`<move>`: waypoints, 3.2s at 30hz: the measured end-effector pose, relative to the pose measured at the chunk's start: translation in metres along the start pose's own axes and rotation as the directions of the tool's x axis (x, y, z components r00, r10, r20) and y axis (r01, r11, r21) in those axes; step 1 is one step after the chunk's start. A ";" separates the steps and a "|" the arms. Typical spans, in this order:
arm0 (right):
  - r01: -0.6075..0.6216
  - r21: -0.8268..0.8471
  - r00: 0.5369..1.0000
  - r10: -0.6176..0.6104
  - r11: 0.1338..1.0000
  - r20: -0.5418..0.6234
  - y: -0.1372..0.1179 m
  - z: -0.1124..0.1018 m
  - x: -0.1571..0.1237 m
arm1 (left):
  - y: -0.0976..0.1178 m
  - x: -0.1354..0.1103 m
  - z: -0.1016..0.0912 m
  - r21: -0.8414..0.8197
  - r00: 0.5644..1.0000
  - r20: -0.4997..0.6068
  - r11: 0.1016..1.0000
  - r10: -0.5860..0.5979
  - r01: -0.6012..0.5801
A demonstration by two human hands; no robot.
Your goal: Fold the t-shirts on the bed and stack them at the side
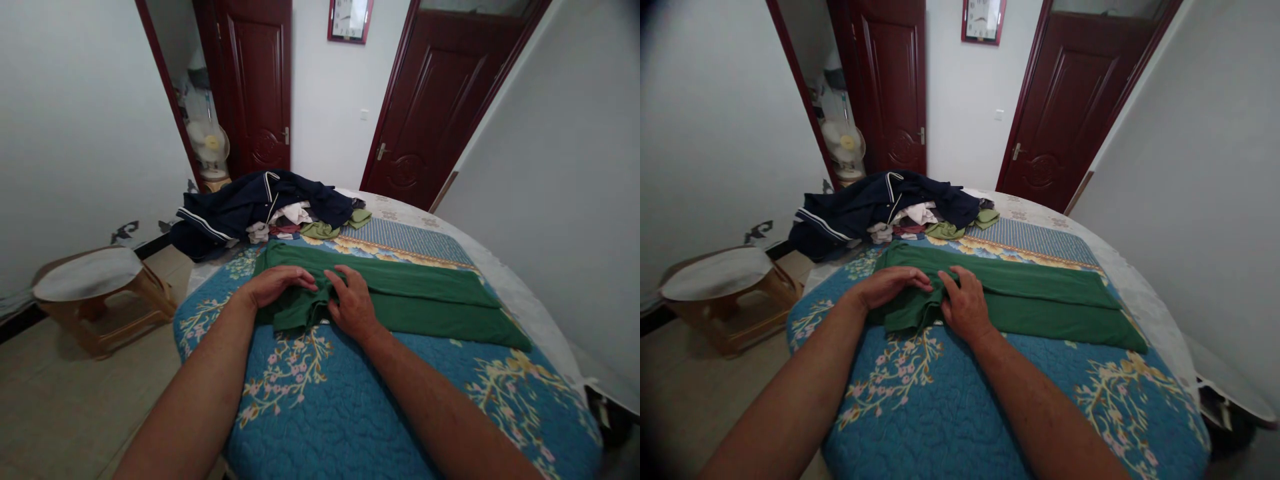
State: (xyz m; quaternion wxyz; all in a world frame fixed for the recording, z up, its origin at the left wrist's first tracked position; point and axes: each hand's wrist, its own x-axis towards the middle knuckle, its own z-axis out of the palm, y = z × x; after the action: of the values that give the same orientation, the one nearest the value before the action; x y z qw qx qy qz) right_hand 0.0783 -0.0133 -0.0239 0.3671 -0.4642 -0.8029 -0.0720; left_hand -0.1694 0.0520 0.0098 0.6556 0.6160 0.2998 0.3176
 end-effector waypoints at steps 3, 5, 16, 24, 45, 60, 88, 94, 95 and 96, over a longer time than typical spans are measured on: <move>0.201 0.016 0.975 -0.201 0.980 0.091 -0.004 -0.006 0.000 | 0.001 0.000 0.000 0.005 0.999 -0.039 1.000 -0.013 0.014; 0.317 0.088 0.925 -0.328 0.944 0.191 -0.008 -0.007 -0.002 | 0.001 0.000 0.001 -0.006 0.997 -0.072 0.999 -0.032 0.032; -0.610 0.456 0.758 0.645 0.648 0.097 0.052 0.012 0.011 | 0.009 -0.006 -0.009 0.251 0.988 -0.155 0.968 0.012 0.027; -0.498 0.439 0.844 0.534 0.748 0.048 0.046 0.009 0.007 | -0.009 0.011 -0.018 0.495 0.893 -0.386 0.869 0.229 -0.009; -0.439 0.230 0.896 0.443 0.869 0.034 0.052 0.016 0.016 | -0.028 0.020 -0.027 0.650 0.750 -0.571 0.741 0.334 0.165; -0.366 -0.022 0.930 0.366 0.930 -0.020 0.034 0.007 0.006 | -0.011 0.014 -0.002 0.821 0.766 -0.428 0.561 0.481 0.107; -0.213 -0.187 0.884 0.270 0.959 0.381 -0.004 0.008 -0.005 | -0.020 0.065 -0.012 0.763 0.723 -0.621 0.448 0.304 0.466; -0.245 -0.224 0.849 0.321 0.943 0.421 -0.010 0.002 -0.002 | -0.012 0.062 0.002 0.866 0.761 -0.496 0.170 0.419 0.471; -0.245 -0.220 0.852 0.318 0.944 0.416 -0.010 0.002 -0.002 | -0.009 0.063 0.006 0.900 0.782 -0.430 0.141 0.452 0.413; -0.244 -0.215 0.857 0.314 0.946 0.409 -0.010 0.002 -0.002 | -0.008 0.065 0.010 0.934 0.810 -0.352 0.118 0.469 0.338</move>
State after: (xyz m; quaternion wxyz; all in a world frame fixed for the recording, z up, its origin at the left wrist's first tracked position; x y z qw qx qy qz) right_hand 0.0696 -0.0196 -0.0238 0.1462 -0.6073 -0.7805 0.0261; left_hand -0.1211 0.0966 0.0025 -0.0669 0.7726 0.5851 0.2372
